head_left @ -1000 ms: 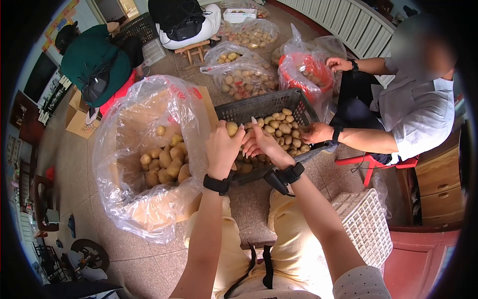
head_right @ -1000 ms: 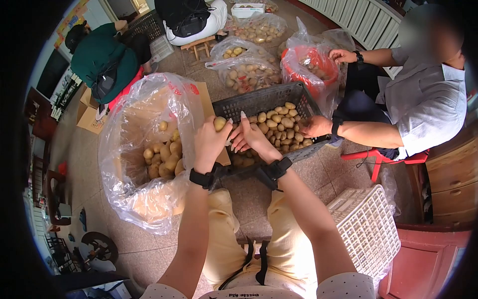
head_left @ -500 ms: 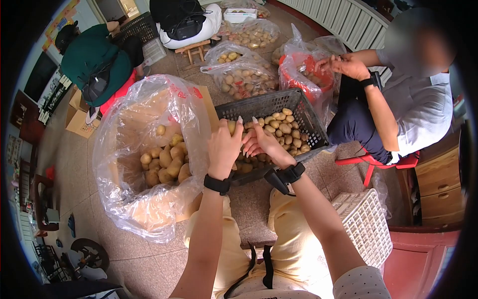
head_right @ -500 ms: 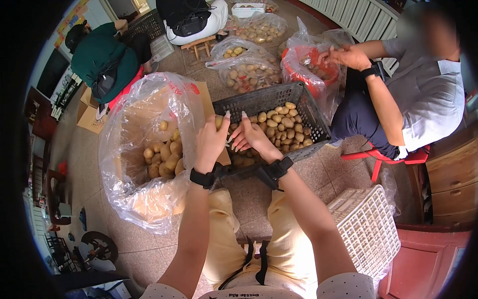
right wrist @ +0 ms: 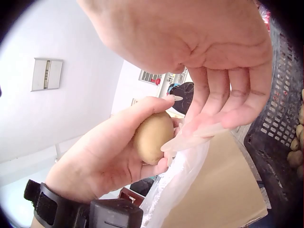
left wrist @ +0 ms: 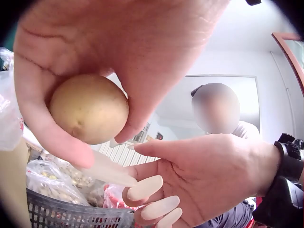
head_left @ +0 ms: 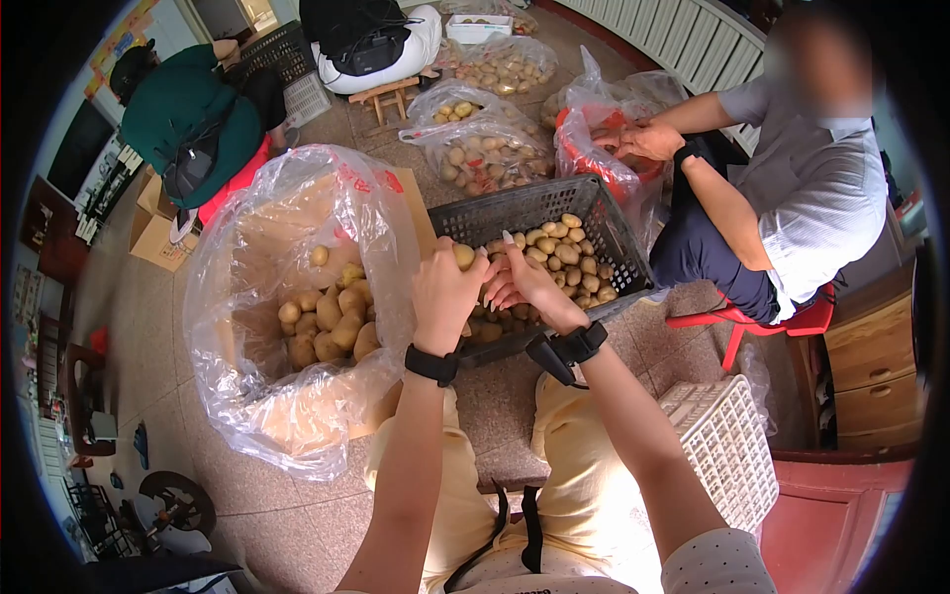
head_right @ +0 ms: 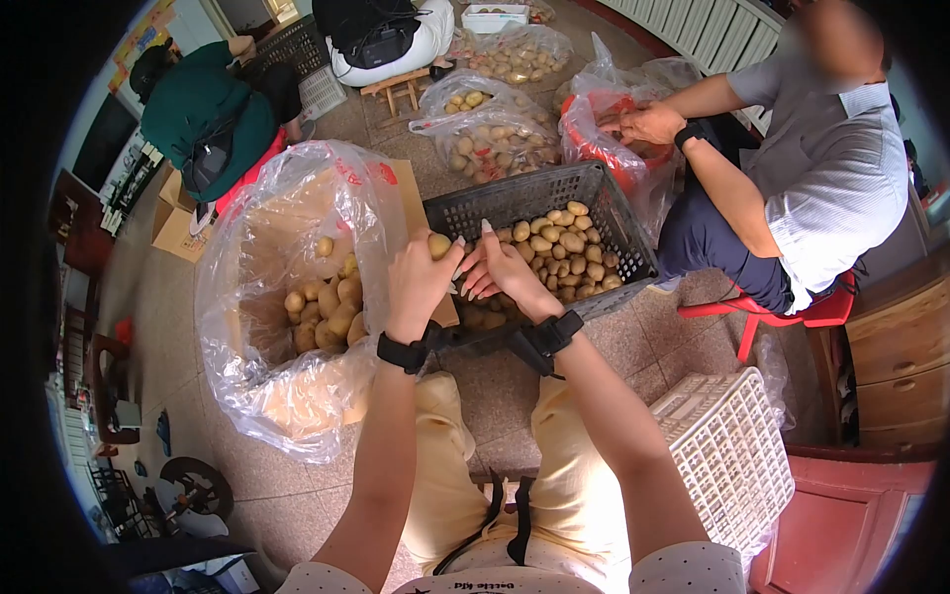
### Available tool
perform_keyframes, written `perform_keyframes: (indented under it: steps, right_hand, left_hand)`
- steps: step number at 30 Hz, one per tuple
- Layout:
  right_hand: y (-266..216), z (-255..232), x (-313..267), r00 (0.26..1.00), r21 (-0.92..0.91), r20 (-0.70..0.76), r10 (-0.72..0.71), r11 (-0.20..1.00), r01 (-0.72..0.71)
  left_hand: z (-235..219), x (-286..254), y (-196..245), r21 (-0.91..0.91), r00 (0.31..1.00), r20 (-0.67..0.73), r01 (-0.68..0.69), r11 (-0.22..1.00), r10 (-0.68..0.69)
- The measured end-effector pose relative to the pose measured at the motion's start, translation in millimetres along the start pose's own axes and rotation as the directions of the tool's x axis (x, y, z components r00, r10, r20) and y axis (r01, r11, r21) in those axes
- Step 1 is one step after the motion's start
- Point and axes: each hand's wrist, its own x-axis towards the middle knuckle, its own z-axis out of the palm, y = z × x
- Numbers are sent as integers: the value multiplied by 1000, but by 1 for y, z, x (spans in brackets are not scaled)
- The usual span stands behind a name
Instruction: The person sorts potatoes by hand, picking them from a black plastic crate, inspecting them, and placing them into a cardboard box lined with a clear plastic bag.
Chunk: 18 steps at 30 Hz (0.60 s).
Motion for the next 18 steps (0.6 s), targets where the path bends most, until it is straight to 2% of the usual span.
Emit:
perform_keyframes:
  steps: [4, 8, 11, 13, 18]
  right_hand:
    - [-1, 1, 0, 1000, -8, -24, 8, 1000, -9]
    - [3, -1, 2, 1000, -12, -5, 8, 1000, -8]
    - [3, -1, 2, 1000, -20, 1, 7, 1000, -7]
    - [1, -1, 1, 1000, -32, 9, 17, 999, -17]
    - [0, 0, -1, 1000, -13, 27, 11, 1000, -10]
  left_hand:
    - [-4, -2, 2, -24, 998, 68, 8, 1000, -7]
    - [-1, -1, 2, -4, 999, 37, -17, 1000, 17]
    - [6, -1, -8, 20, 996, 39, -83, 996, 82]
    - [11, -2, -14, 53, 977, 62, -206, 977, 203]
    - [16, -3, -20, 53, 980, 26, -200, 978, 199]
